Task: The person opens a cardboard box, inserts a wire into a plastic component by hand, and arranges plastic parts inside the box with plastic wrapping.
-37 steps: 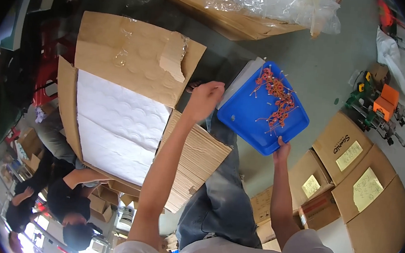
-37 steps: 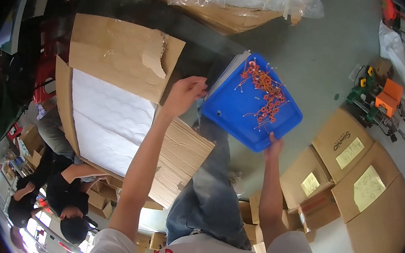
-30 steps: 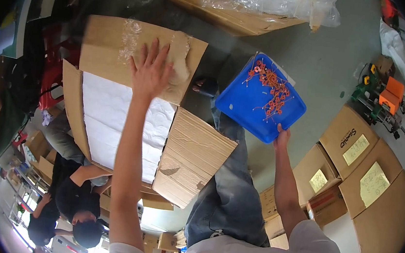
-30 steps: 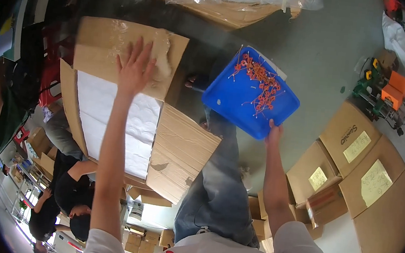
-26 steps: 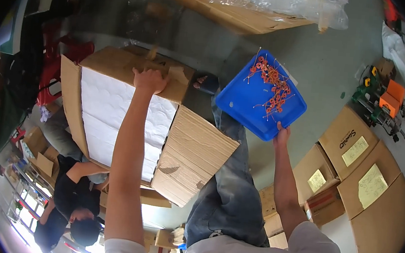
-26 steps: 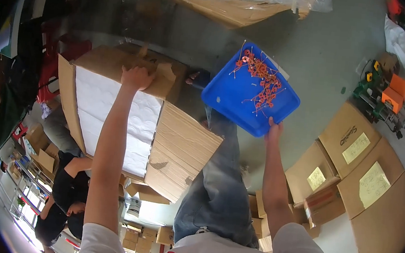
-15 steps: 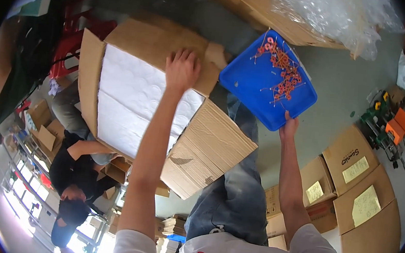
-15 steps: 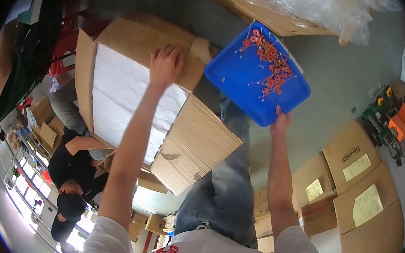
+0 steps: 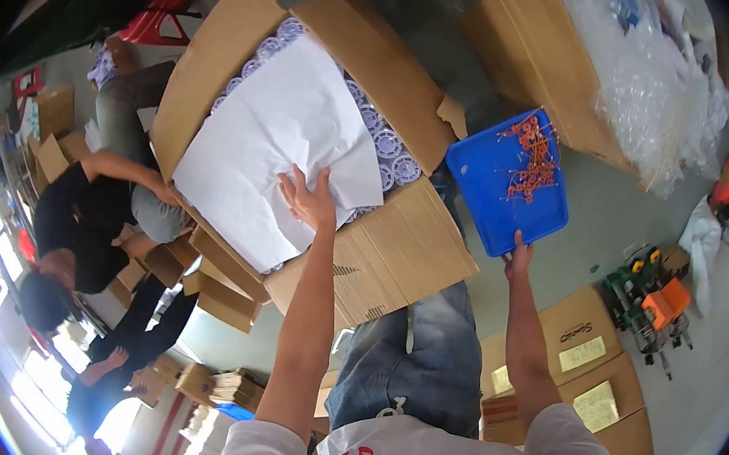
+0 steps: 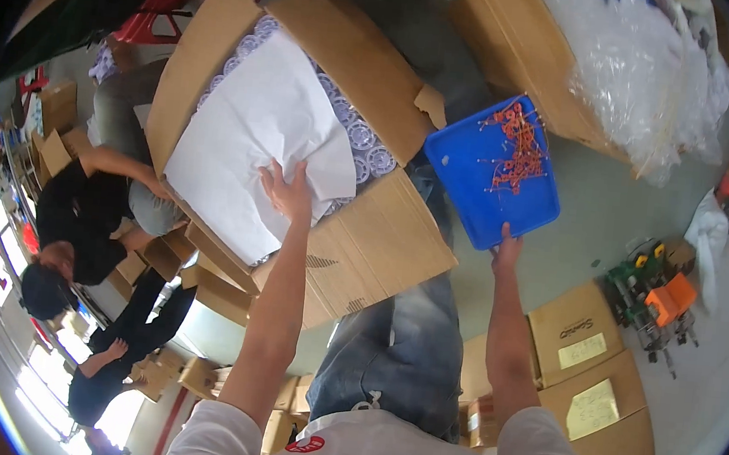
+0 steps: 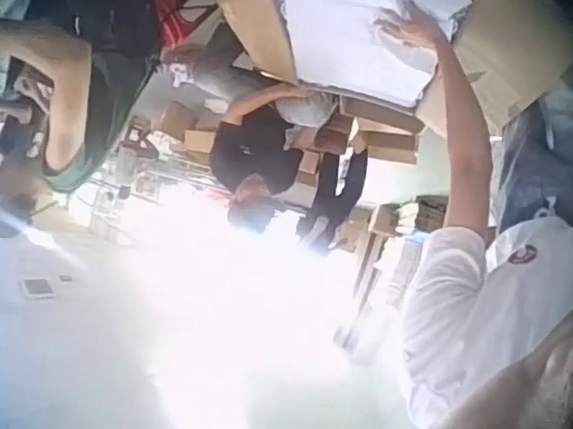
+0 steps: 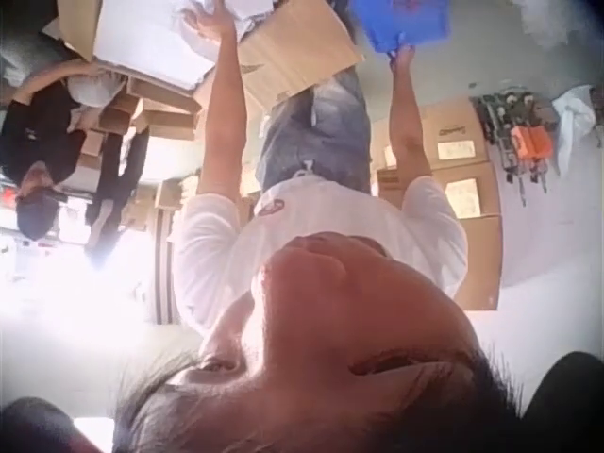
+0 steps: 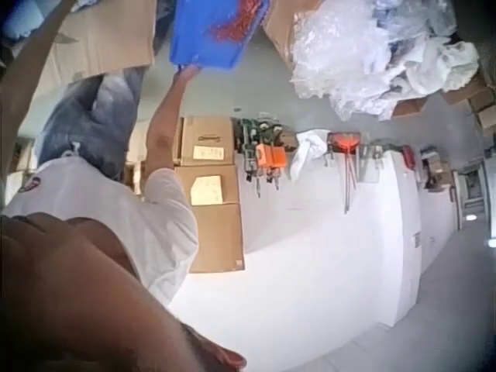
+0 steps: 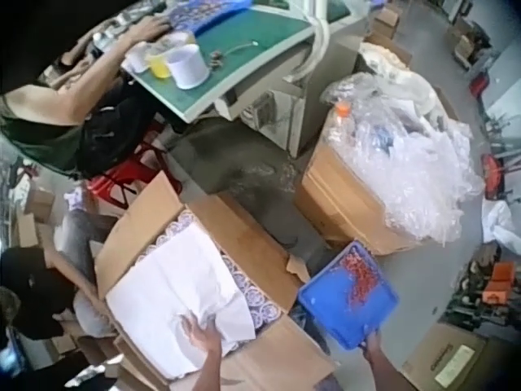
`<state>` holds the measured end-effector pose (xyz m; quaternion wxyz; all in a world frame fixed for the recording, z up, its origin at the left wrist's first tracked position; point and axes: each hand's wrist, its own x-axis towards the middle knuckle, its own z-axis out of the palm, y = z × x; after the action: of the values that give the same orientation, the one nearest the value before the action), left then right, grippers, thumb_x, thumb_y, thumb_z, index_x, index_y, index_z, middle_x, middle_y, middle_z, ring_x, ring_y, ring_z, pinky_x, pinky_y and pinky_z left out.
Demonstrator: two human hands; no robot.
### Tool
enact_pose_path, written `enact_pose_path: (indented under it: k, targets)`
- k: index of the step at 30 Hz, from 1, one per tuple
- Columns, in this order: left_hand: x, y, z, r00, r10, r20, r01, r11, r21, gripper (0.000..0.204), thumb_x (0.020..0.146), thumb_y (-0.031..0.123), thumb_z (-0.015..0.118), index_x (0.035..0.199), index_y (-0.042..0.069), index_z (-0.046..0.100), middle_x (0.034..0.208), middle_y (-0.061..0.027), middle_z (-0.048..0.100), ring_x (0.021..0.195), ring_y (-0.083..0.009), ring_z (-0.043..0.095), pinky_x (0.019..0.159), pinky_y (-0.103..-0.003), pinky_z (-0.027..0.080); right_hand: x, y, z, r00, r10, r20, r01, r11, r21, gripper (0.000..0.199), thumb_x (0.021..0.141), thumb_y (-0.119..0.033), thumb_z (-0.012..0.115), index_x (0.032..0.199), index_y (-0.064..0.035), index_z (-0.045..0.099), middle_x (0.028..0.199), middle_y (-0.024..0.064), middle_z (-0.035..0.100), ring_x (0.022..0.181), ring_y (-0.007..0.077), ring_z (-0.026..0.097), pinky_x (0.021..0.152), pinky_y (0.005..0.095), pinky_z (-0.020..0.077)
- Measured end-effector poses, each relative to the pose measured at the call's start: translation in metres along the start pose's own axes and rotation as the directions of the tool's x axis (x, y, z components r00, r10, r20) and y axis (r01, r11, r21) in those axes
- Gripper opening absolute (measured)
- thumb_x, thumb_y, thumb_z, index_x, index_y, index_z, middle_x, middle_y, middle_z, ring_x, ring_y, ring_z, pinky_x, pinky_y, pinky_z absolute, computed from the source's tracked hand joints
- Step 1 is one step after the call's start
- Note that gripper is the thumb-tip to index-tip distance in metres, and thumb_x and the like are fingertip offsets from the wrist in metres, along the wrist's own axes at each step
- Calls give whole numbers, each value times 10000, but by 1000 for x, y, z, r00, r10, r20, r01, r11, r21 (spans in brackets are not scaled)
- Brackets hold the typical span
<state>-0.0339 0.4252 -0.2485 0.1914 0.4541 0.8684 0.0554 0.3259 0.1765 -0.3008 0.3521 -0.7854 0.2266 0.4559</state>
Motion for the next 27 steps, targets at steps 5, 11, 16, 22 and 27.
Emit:
enact_pose_path:
  k: [5,11,16,22,27]
  targets:
    - [-6,-22,-34,968,32,-250,-86,974,-208,406,832,-13,478,1221,-38,591,1193,-199,631,1146,-362,570,992,-362,425,-4,6,-29,912,-346,-219,239,884,-402,808,838,-362,705,1464,-64,290,1346,165,473,1181,288,503,921,439,443]
    - [-96,-69,-188,980,95,-173,-180,789,-587,424,896,102,476,1264,-106,499,1201,-203,597,1089,-296,595,946,-404,466,-148,-61,12,757,-549,354,652,609,-450,764,822,-234,720,1450,-45,327,1389,178,441,1159,295,537,967,405,437]
    - [-209,-90,-200,711,127,692,702,-72,-708,367,939,287,488,1139,-2,593,1043,-111,649,931,-226,637,814,-353,538,-325,-108,69,84,-191,978,933,360,-9,837,719,-151,804,1427,-51,368,1402,144,431,1230,266,499,1002,363,433]
    - [-259,6,-244,401,192,896,915,-30,-403,299,959,200,509,1190,20,572,1074,-87,626,981,-239,612,852,-321,496,-413,-111,50,126,146,981,755,628,-191,682,672,-67,802,1303,-106,546,1236,93,604,1138,212,572,973,352,456]
    - [-260,42,-334,854,410,321,-25,648,-762,378,957,170,533,1286,-11,485,1199,-192,570,1158,-271,533,970,-366,419,-429,-104,47,208,-424,881,944,322,-69,396,714,-17,742,1098,-23,646,1031,72,675,1006,186,626,895,330,493]
